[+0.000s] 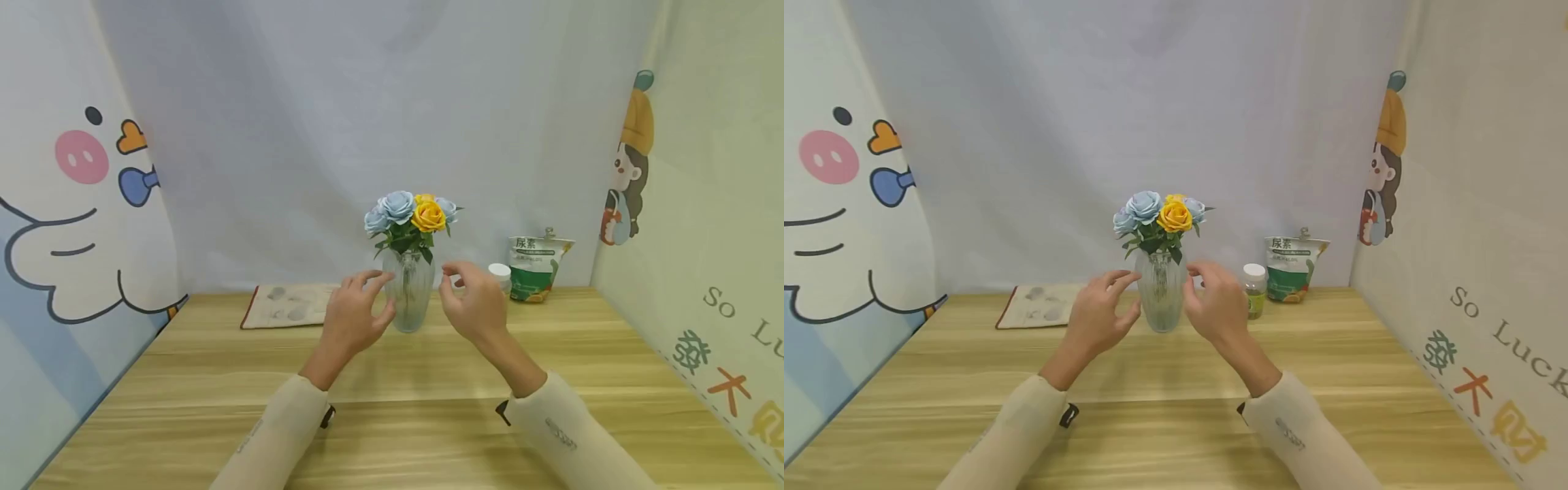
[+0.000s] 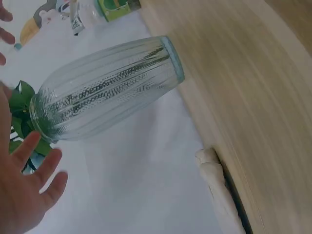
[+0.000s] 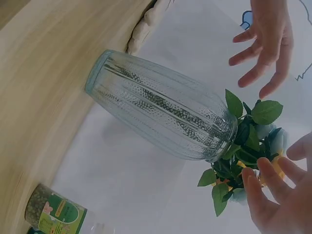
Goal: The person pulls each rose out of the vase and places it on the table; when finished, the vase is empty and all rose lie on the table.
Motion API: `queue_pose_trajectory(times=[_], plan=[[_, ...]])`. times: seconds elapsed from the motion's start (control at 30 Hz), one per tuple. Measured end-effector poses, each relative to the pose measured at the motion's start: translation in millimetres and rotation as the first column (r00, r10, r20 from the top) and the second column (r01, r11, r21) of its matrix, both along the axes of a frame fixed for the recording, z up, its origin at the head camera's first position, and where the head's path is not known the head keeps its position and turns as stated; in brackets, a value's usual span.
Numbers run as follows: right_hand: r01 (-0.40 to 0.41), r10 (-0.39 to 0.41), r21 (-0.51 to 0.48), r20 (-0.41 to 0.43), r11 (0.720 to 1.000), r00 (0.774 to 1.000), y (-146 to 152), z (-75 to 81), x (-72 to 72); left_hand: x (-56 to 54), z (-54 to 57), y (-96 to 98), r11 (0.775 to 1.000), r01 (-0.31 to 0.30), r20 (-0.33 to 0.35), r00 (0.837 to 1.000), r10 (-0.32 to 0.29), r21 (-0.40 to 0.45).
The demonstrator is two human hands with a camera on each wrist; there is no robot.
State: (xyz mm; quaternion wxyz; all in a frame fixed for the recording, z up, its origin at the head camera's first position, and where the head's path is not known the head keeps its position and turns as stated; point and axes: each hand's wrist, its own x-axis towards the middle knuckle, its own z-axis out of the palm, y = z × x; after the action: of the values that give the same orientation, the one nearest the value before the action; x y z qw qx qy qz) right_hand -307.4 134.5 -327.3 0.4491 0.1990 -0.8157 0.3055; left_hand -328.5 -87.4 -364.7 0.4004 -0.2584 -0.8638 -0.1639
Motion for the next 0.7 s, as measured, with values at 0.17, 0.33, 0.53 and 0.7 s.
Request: queue_pose_trajectory(times=[0.17,0.33,0.53,0.7], plan=[[-0.053,0.051,0.008,0.108,0.999,0.993,-9.1,5.2,-6.7,-13.8,-7.7,-5.9,0.984,0.148,0.181,0.969,-0.165,0.103],[-0.081,0.068,0.074,0.171,0.994,0.983,-16.1,9.8,-16.9,-29.0,-13.0,-11.4,0.931,0.218,0.347,0.883,-0.316,0.294],[-0.034,0.018,0.081,0.189,0.996,0.982,-15.4,13.3,-33.8,-45.4,-15.3,-5.8,0.872,0.248,0.491,0.746,-0.450,0.422],[-0.049,0.037,0.059,0.184,0.997,0.982,-18.2,16.6,-42.7,-56.1,-16.2,-0.9,0.855,0.227,0.489,0.740,-0.462,0.466]])
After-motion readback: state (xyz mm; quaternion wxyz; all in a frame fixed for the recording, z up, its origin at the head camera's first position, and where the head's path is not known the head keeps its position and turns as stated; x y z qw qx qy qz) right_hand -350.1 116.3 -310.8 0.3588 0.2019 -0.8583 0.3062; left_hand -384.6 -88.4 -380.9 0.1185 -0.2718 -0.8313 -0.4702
